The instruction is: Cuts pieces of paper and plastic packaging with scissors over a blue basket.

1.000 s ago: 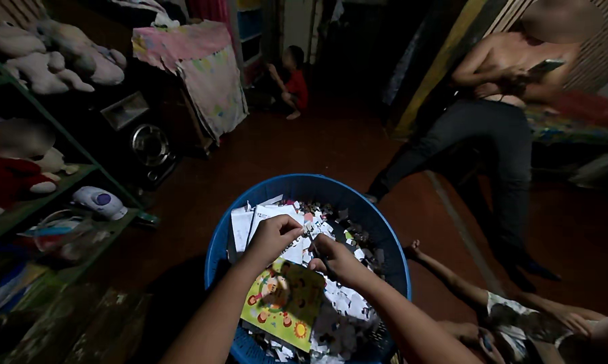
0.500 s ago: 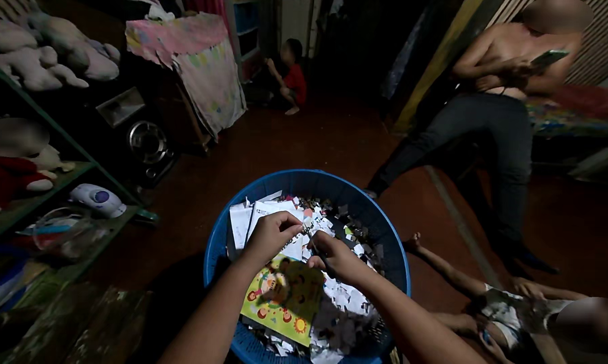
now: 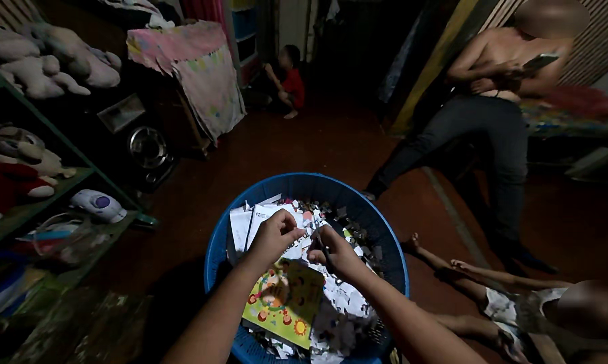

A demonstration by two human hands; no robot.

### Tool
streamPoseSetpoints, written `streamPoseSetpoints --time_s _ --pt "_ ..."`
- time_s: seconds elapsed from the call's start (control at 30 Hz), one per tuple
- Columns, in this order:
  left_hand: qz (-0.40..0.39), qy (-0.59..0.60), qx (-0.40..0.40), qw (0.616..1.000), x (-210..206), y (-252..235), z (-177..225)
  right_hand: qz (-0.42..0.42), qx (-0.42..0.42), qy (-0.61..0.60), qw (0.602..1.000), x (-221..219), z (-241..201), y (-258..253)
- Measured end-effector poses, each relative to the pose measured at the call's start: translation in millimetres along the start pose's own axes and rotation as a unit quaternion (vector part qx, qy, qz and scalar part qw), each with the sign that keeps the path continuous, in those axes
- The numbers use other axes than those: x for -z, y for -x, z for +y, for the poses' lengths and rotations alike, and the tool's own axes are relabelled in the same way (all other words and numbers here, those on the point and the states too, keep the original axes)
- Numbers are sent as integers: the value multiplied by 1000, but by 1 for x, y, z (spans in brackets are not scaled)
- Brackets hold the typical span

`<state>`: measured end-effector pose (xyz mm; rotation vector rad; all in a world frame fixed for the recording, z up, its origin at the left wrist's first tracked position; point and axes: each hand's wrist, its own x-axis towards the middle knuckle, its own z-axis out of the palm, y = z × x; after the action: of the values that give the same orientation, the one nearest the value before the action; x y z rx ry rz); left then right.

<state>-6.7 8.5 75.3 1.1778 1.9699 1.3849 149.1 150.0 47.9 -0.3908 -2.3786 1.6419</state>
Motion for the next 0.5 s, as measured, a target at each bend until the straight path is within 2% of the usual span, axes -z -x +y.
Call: streamPoseSetpoints --time_s 0.1,0.27,0.37,0.43,0.5 --pt "-32 -12 -7 999 -7 2 3 71 54 -69 994 -5 -6 -1" --pt "-72 -5 -26 997 -13 4 4 136 65 -150 977 -6 -6 -2" --pt "-94 -9 19 995 -8 3 5 189 70 -168 965 -4 -6 -4" --pt "-75 -8 41 996 -5 3 8 175 46 -148 972 -1 -6 -5" --pt "-47 -1 47 998 -1 3 10 99 9 -100 990 2 -4 -3"
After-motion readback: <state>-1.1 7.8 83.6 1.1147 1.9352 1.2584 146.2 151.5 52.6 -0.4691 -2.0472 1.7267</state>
